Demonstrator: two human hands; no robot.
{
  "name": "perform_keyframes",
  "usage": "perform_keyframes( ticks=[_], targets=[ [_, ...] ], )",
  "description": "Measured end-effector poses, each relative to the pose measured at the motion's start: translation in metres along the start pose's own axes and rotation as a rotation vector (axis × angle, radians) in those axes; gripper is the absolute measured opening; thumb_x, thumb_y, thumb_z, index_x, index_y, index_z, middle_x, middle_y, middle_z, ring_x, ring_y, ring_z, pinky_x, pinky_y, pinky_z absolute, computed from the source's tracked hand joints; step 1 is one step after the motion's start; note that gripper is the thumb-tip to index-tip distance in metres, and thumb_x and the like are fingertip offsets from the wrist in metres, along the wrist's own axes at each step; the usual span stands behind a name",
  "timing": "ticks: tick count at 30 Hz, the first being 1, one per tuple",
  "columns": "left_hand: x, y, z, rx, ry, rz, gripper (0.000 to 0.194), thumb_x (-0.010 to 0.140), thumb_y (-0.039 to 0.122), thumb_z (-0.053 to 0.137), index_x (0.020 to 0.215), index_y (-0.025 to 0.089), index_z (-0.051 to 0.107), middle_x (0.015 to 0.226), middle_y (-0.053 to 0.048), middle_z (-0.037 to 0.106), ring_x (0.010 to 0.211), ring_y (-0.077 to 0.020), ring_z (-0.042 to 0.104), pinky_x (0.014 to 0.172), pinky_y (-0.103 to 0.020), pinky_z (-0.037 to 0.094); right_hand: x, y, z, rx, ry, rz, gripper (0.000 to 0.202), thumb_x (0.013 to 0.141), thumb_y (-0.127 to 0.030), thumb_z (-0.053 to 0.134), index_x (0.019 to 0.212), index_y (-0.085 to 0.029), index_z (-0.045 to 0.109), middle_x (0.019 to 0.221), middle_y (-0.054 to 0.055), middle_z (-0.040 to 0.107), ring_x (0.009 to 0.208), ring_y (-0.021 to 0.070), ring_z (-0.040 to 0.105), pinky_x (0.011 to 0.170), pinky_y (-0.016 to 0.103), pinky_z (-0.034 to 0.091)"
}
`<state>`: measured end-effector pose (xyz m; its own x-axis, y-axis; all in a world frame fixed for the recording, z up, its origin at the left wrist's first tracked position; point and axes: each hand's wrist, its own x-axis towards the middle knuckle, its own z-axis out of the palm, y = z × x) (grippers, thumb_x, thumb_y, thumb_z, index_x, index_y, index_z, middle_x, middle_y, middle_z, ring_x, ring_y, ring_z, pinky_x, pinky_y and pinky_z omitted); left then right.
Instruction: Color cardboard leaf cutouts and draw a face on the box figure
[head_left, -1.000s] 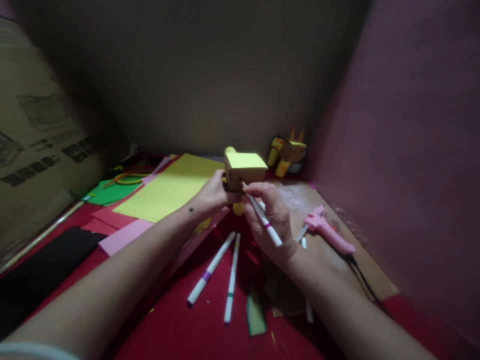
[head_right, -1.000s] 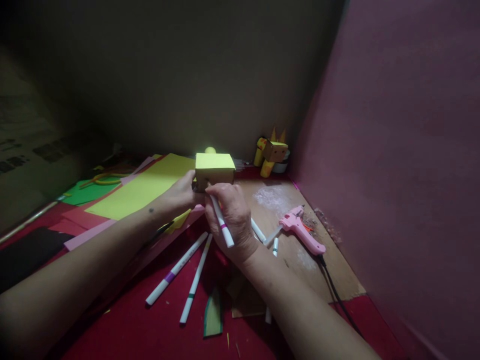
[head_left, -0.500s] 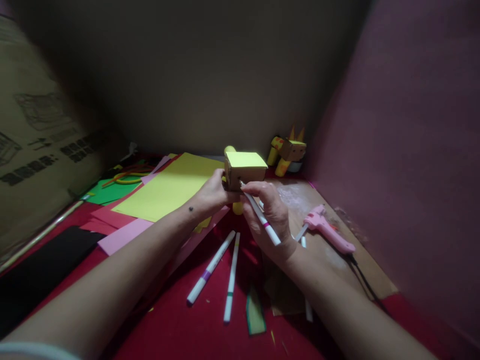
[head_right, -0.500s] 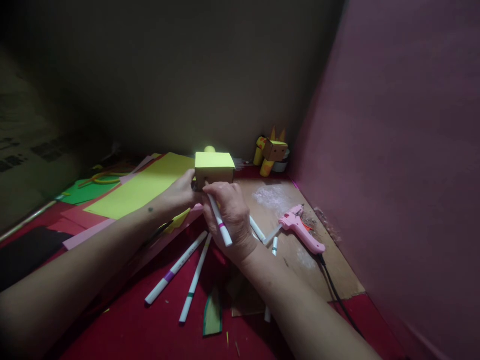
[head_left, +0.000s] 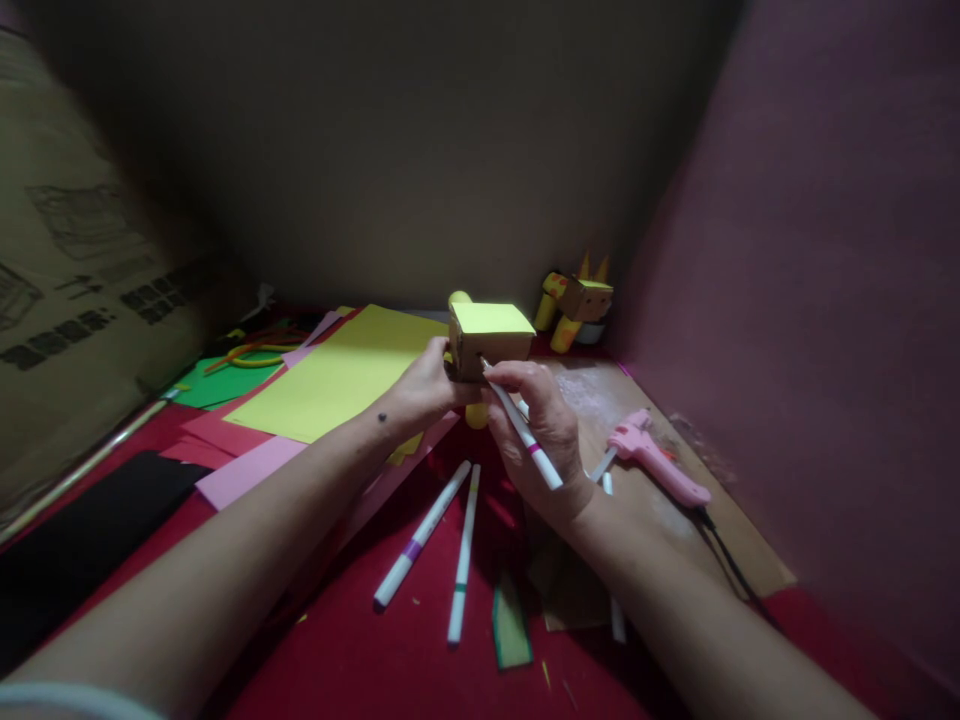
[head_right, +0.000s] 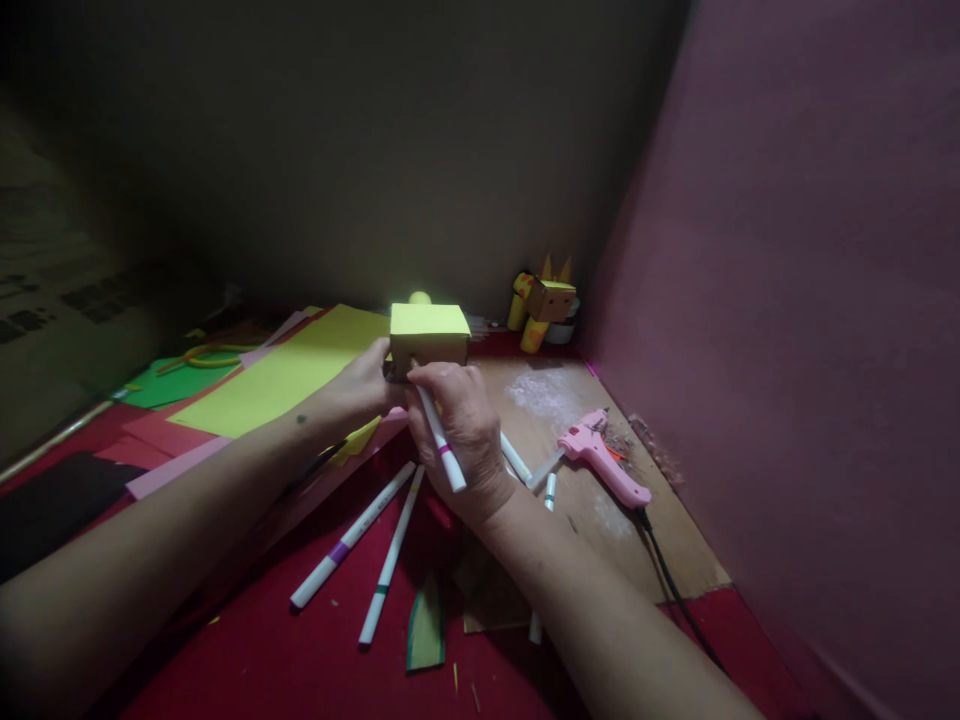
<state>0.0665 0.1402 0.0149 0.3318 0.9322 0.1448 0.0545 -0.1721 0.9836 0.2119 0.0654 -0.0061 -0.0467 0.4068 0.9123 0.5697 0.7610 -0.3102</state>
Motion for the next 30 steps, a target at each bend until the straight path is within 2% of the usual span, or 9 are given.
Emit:
perform_keyframes(
  ticks=[7,13,24,27,30],
  targets=[
    [-0.0013,0.0029,0.0016,-0.005,-0.036,0.01,0.058,0.053,0.023,0.086,0.099,0.02,0.051,0.095,-0.003,0.067,0.092,-0.0265,0.068,0.07,-0.034,0.054,-0.0004,0.0001,-0.0012,0.008,-0.007,0.019,0.022,0.095,-0.011,0.057,0.11,-0.027,0.059,0.101,0.004,0.07,0.092,0.02,0.065,0.08,0.037,0.054],
    [-0.0013,0.0012,0.0,-0.016,-0.014,-0.009,0.066,0.054,0.026,0.089,0.104,0.021,0.047,0.104,-0.007,0.067,0.095,-0.028,0.067,0.072,-0.036,0.054,-0.0019,0.0001,-0.0001,0.0,0.018,0.027,0.023,0.094,-0.011,0.057,0.109,-0.028,0.059,0.1,0.003,0.069,0.09,0.0201,0.066,0.079,0.038,0.055],
    [0.0002,0.0032,0.0006,-0.007,-0.033,0.03,0.058,0.051,0.024,0.087,0.095,0.02,0.051,0.091,-0.004,0.065,0.082,-0.0235,0.062,0.066,-0.035,0.05,-0.0014,-0.0002,-0.0018,-0.015,0.006,0.011,0.021,0.094,-0.011,0.057,0.107,-0.026,0.059,0.098,0.004,0.069,0.088,0.0202,0.065,0.078,0.038,0.055],
    [0.0002,0.004,0.001,-0.018,-0.051,0.042,0.057,0.05,0.025,0.087,0.095,0.02,0.052,0.09,-0.004,0.066,0.082,-0.0234,0.062,0.066,-0.034,0.05,-0.002,0.0004,-0.002,-0.006,-0.016,0.018,0.021,0.094,-0.011,0.057,0.108,-0.026,0.059,0.1,0.004,0.069,0.091,0.0201,0.065,0.08,0.038,0.055],
    [-0.0007,0.0048,0.0014,-0.02,-0.021,0.029,0.06,0.05,0.024,0.086,0.097,0.02,0.051,0.092,-0.005,0.064,0.084,-0.0241,0.062,0.066,-0.034,0.051,-0.0027,0.0007,-0.0022,0.0,-0.03,0.025,0.021,0.095,-0.011,0.057,0.109,-0.026,0.059,0.102,0.004,0.069,0.092,0.02,0.065,0.081,0.037,0.055]
  ],
)
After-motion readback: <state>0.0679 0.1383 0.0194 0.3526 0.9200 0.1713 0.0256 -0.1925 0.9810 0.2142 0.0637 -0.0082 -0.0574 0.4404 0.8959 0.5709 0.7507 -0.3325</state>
